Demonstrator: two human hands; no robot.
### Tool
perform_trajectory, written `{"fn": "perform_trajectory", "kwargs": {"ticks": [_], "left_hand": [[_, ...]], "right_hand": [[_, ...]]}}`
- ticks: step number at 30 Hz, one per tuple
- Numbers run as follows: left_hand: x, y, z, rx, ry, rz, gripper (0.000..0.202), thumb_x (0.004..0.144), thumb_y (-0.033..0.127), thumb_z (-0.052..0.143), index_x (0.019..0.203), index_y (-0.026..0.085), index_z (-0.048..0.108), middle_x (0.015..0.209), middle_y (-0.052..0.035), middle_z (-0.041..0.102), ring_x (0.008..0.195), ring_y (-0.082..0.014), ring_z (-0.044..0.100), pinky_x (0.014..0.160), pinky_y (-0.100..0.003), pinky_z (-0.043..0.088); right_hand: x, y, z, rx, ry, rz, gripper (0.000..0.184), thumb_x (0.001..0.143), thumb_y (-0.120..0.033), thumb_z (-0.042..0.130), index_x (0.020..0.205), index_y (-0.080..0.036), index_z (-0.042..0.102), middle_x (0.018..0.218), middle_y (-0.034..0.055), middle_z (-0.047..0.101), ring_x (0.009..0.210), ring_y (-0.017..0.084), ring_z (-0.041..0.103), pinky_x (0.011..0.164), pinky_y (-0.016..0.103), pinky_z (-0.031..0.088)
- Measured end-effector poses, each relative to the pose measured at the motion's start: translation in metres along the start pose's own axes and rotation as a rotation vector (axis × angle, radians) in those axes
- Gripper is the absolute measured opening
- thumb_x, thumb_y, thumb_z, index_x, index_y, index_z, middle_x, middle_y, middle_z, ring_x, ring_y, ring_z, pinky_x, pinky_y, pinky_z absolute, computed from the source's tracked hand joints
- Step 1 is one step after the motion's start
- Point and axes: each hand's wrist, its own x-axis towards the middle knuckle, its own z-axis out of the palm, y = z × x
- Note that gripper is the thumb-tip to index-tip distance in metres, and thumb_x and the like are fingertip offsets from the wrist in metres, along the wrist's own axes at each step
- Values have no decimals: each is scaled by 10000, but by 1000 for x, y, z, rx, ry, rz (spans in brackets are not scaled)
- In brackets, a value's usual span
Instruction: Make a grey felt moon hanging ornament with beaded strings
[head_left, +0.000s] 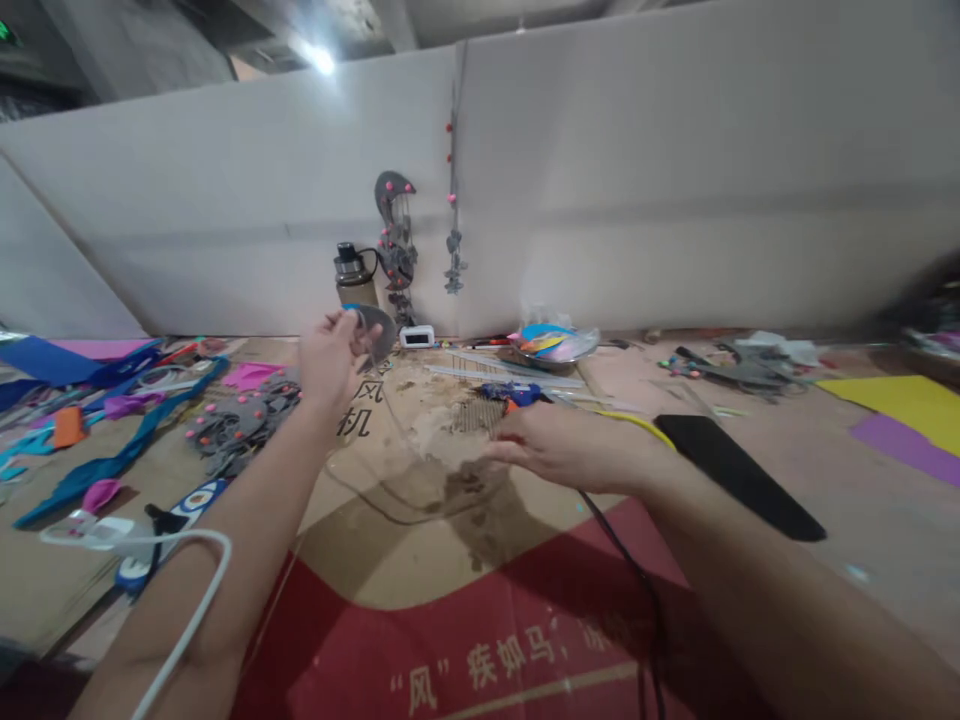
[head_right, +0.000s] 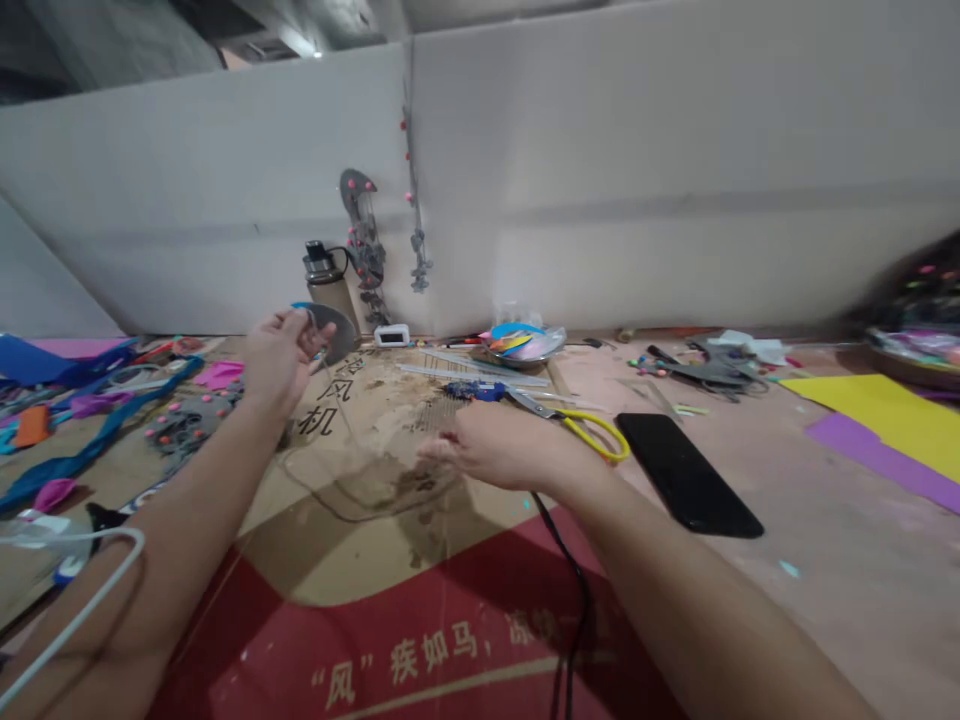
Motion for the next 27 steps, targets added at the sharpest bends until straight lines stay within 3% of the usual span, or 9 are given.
{"fn": "perform_trajectory", "kwargs": {"ticks": [2, 4, 7, 11, 14, 17, 21, 27], "left_hand": [[-23, -12, 17, 90, -89, -85, 136, 723, 203, 685, 717, 140, 566, 677, 11, 622, 610, -87, 627, 679, -259, 568], [-47, -22, 30, 183, -205, -177, 152, 720, 236, 692, 745, 138, 579, 681, -9, 638, 632, -110, 651, 659, -248, 563], [-75, -32, 41, 264, -341, -307, 171, 727, 272, 686, 761, 142, 582, 669, -29, 651, 611, -134, 662, 640, -266, 564], [-90, -41, 40, 329, -421, -355, 208, 698, 315, 712, 758, 145, 607, 674, -40, 665, 595, -132, 652, 633, -266, 565], [-95, -49, 37, 377, -417, -361, 233, 671, 336, 728, 736, 145, 611, 681, -40, 667, 595, -127, 639, 598, -253, 562], [-101, -57, 37, 378, -390, -410, 264, 670, 364, 721, 769, 146, 609, 695, -38, 664, 588, -134, 633, 554, -264, 561], [-105, -64, 39, 307, -362, -410, 257, 678, 358, 713, 771, 147, 598, 720, -28, 656, 608, -134, 637, 576, -275, 563], [-106, -64, 44, 157, -313, -415, 220, 668, 304, 728, 734, 142, 595, 708, -20, 643, 623, -117, 622, 617, -261, 558]], "right_hand": [[14, 13, 10, -96, 221, 45, 303, 829, -414, 564, 646, -183, 637, 600, 41, 592, 574, 162, 510, 595, 293, 355], [26, 26, 19, 5, 405, -27, 248, 877, -358, 477, 779, -190, 631, 696, 33, 614, 624, 153, 515, 609, 285, 361], [40, 42, 31, 199, 637, -102, 200, 827, -319, 531, 959, -178, 584, 881, 47, 620, 767, 151, 539, 690, 283, 411], [48, 58, 44, 356, 621, -91, 158, 817, -293, 500, 898, -188, 586, 810, 12, 610, 692, 125, 536, 648, 265, 432], [52, 65, 50, 446, 590, -53, 140, 814, -289, 474, 839, -197, 577, 679, -23, 563, 538, 104, 491, 520, 240, 409], [56, 71, 56, 511, 626, -12, 129, 805, -296, 472, 825, -200, 557, 664, -29, 542, 515, 103, 488, 469, 229, 405], [61, 75, 63, 514, 701, -60, 120, 809, -293, 471, 818, -196, 541, 756, -6, 564, 694, 124, 541, 609, 249, 470], [57, 72, 71, 512, 861, -117, 184, 804, -284, 511, 963, -192, 505, 910, 26, 555, 823, 136, 531, 755, 282, 461]]}}
